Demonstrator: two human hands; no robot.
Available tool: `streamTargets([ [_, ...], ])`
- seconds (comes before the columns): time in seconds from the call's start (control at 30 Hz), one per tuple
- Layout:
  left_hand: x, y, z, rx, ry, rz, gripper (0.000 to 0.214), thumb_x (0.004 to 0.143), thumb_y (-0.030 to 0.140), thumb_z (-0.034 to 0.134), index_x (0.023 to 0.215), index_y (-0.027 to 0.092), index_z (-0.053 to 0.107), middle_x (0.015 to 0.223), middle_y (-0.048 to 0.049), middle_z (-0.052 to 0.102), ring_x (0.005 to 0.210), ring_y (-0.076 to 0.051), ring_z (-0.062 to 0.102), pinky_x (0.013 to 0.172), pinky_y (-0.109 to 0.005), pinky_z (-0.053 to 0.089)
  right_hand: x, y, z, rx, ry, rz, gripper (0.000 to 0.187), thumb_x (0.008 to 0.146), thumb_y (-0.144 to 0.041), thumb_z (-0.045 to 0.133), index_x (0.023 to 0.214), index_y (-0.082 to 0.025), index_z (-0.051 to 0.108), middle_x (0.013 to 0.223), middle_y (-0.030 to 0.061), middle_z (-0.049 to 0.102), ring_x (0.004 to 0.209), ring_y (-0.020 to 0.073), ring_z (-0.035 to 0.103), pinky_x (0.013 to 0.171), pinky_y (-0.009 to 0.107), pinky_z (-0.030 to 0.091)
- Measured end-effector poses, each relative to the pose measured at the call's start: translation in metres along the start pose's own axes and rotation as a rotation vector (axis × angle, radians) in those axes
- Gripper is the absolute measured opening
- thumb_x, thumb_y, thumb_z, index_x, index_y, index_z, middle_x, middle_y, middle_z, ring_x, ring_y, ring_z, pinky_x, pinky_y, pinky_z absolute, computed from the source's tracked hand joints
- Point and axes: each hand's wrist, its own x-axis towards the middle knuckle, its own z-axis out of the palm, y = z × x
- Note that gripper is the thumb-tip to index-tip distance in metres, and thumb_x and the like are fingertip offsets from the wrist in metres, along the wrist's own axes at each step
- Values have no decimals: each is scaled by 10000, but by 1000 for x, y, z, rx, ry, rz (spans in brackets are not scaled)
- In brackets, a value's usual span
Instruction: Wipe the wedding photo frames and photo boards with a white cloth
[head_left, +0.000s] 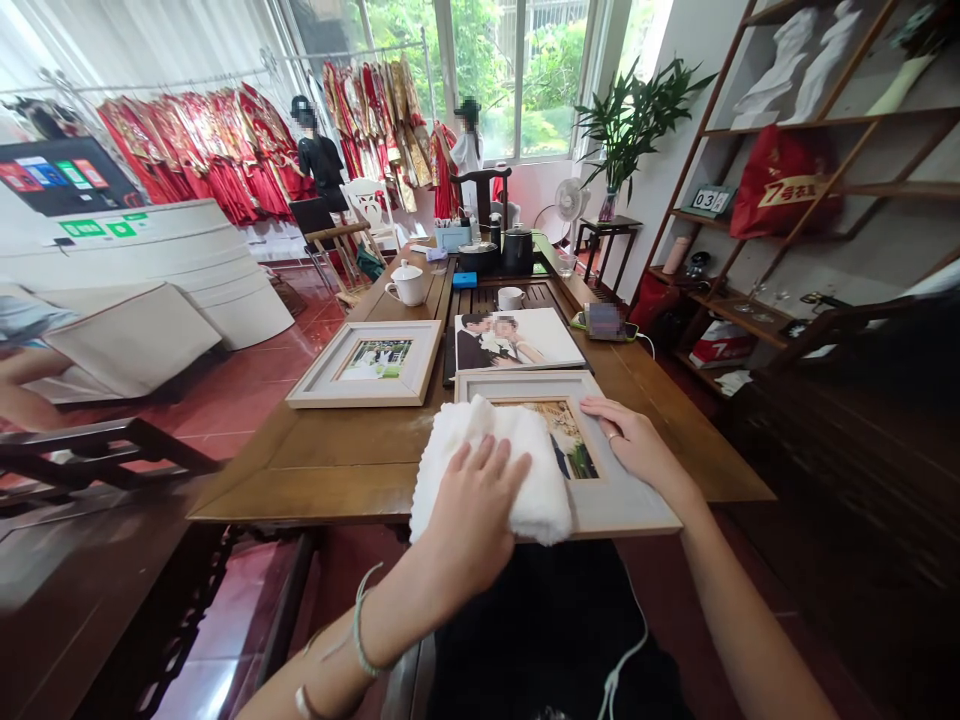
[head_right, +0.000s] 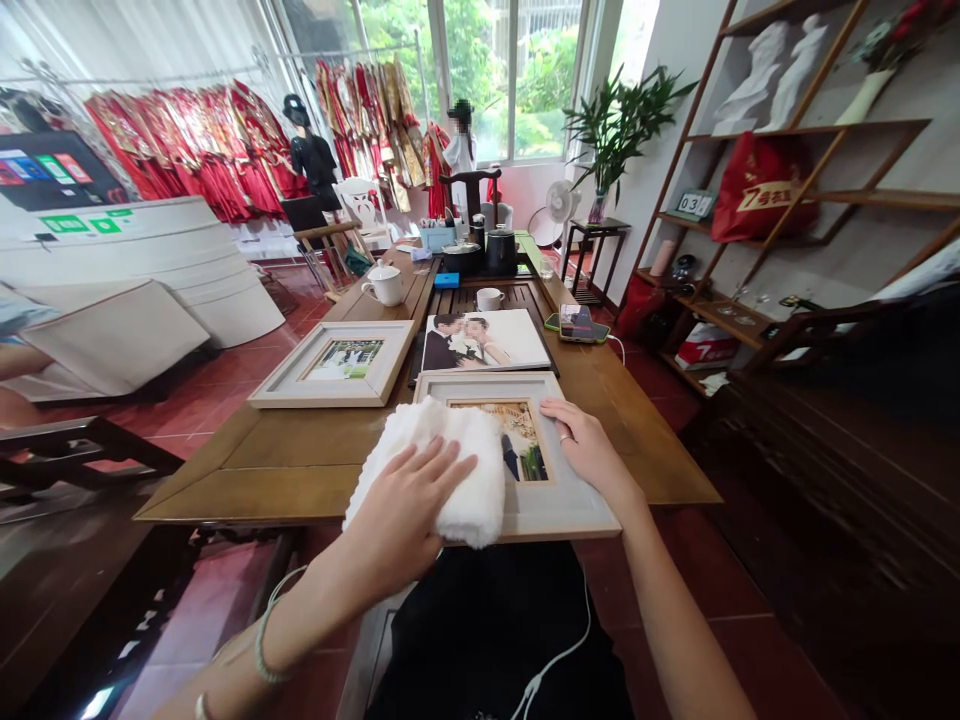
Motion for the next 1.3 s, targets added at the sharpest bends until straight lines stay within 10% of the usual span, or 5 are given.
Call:
streamTargets([
  [0.3, -12, 15, 7, -59, -6, -13, 773, 678, 165, 571, 1423, 184, 367, 1508, -134, 356, 1404, -337, 284, 1137, -516, 267, -1, -1, -3, 77, -61, -39, 374, 850, -126, 431, 1064, -248, 712, 1199, 47, 682, 1189, 212, 584, 1096, 458, 385],
  [0.8, 84, -47, 10, 106, 174, -102, 705, 743, 190, 608, 1409, 175, 379, 1516, -161, 317, 1426, -355, 206, 1133, -500, 212, 0, -2, -4, 71, -77, -36, 383, 842, -117, 440, 1068, -253, 718, 1215, 42, 673, 1182, 209, 589, 1080, 443, 405],
  [1.3, -3, -10, 8, -3, -15, -21, 822, 675, 139, 574, 1458, 195, 331, 1555, -150, 252, 1443, -346, 153, 1160, -524, 190, 0, -7, -2, 82, -31, -8, 378, 824, -110, 431, 1008, -248, 732, 1162, 40, 700, 1146, 214, 614, 1075, 445, 411],
])
